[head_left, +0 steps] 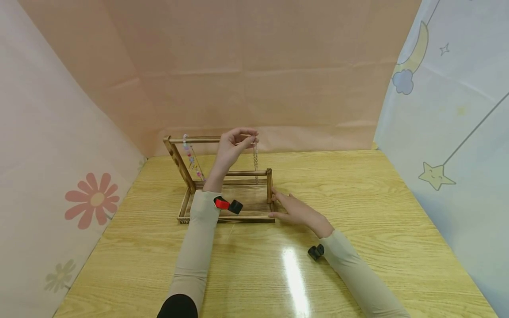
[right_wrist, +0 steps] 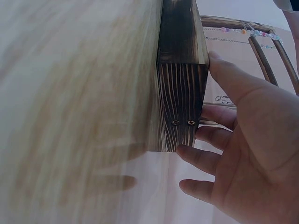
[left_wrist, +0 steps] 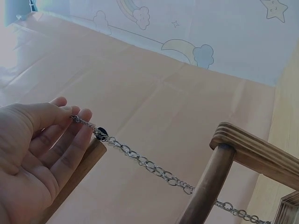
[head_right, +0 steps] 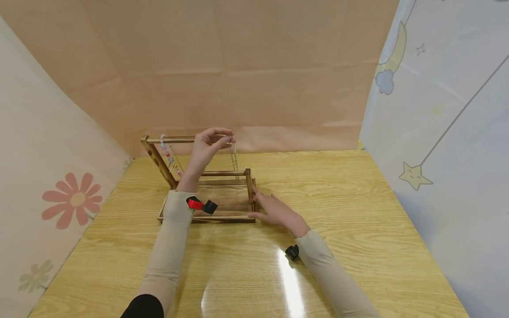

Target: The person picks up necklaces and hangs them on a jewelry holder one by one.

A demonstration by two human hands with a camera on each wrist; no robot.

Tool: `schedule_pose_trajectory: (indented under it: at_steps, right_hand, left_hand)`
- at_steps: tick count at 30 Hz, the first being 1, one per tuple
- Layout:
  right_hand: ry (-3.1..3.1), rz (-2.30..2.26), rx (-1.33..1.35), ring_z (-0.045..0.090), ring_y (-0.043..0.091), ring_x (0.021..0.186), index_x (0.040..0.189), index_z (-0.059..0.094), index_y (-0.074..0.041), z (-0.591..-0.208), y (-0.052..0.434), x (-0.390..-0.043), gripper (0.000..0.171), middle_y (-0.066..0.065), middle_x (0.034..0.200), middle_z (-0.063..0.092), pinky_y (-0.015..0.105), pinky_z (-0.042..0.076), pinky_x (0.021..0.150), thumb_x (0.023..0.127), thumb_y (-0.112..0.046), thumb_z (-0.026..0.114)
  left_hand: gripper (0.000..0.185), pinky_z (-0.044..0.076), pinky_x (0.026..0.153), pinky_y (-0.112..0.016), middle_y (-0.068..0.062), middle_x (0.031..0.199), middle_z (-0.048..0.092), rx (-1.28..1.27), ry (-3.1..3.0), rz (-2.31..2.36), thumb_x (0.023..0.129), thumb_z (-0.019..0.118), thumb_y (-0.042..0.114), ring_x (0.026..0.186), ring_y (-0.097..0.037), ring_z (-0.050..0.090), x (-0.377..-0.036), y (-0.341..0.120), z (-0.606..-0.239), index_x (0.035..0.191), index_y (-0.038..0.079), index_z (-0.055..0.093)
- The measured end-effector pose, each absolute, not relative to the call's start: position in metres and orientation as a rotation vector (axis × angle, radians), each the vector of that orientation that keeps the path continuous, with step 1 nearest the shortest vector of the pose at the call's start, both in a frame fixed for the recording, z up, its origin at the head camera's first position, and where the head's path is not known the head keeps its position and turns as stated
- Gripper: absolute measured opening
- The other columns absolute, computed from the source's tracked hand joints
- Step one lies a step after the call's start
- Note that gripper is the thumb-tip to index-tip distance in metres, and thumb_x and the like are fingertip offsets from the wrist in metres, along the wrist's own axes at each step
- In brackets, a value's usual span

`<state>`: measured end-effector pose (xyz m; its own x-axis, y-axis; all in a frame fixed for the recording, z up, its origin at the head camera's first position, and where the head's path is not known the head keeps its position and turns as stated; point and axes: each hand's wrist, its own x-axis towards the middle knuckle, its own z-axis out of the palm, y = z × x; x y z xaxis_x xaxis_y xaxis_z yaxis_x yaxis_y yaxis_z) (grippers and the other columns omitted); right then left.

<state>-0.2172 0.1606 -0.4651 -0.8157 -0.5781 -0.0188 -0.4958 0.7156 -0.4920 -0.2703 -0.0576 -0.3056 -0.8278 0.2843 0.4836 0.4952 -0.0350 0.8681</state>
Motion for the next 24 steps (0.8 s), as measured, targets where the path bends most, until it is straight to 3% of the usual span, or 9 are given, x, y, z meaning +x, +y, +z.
schedule_pose_trajectory:
  at_steps: [9,13,19,24]
  right_hand:
    - [2.738,-0.733,-0.872,0.051,0.024,0.121,0.149,0.008,-0.005,-0.4641,0.1610,-0.2164,0.086,0.004,0.132,0.053,0.053,0.012,0.113,0.090,-0.044,0.057]
    - [2.736,-0.736,-0.874,0.050,0.024,0.122,0.149,0.009,-0.005,-0.4641,0.1608,-0.2162,0.085,0.004,0.132,0.053,0.054,0.012,0.113,0.090,-0.044,0.057]
    - [2.736,-0.731,-0.870,0.050,0.023,0.122,0.149,0.009,-0.005,-0.4643,0.1611,-0.2161,0.085,0.003,0.132,0.053,0.054,0.012,0.113,0.090,-0.044,0.057]
    - [2.735,-0.743,-0.875,0.049,0.024,0.123,0.148,0.014,-0.004,-0.4629,0.1614,-0.2158,0.082,0.004,0.134,0.051,0.055,0.012,0.113,0.090,-0.045,0.056]
  left_hand:
    - [0.021,0.054,0.081,-0.042,-0.017,0.099,0.067,-0.865,-2.041,-1.982,0.089,0.058,0.000,0.090,-0.031,0.066,-0.2712,-0.0568,-0.3027,0.107,-0.011,0.062]
    - [0.020,0.055,0.080,-0.037,-0.018,0.096,0.068,-0.859,-2.037,-1.984,0.089,0.058,-0.001,0.089,-0.033,0.065,-0.2721,-0.0570,-0.3019,0.107,-0.011,0.062]
    - [0.022,0.055,0.079,-0.033,-0.035,0.101,0.060,-0.856,-2.042,-1.973,0.089,0.057,-0.002,0.092,-0.044,0.061,-0.2730,-0.0573,-0.3014,0.108,-0.013,0.061]
    - [0.021,0.055,0.080,-0.033,-0.031,0.102,0.062,-0.834,-2.045,-1.963,0.089,0.058,-0.002,0.092,-0.040,0.062,-0.2734,-0.0578,-0.3009,0.108,-0.012,0.061]
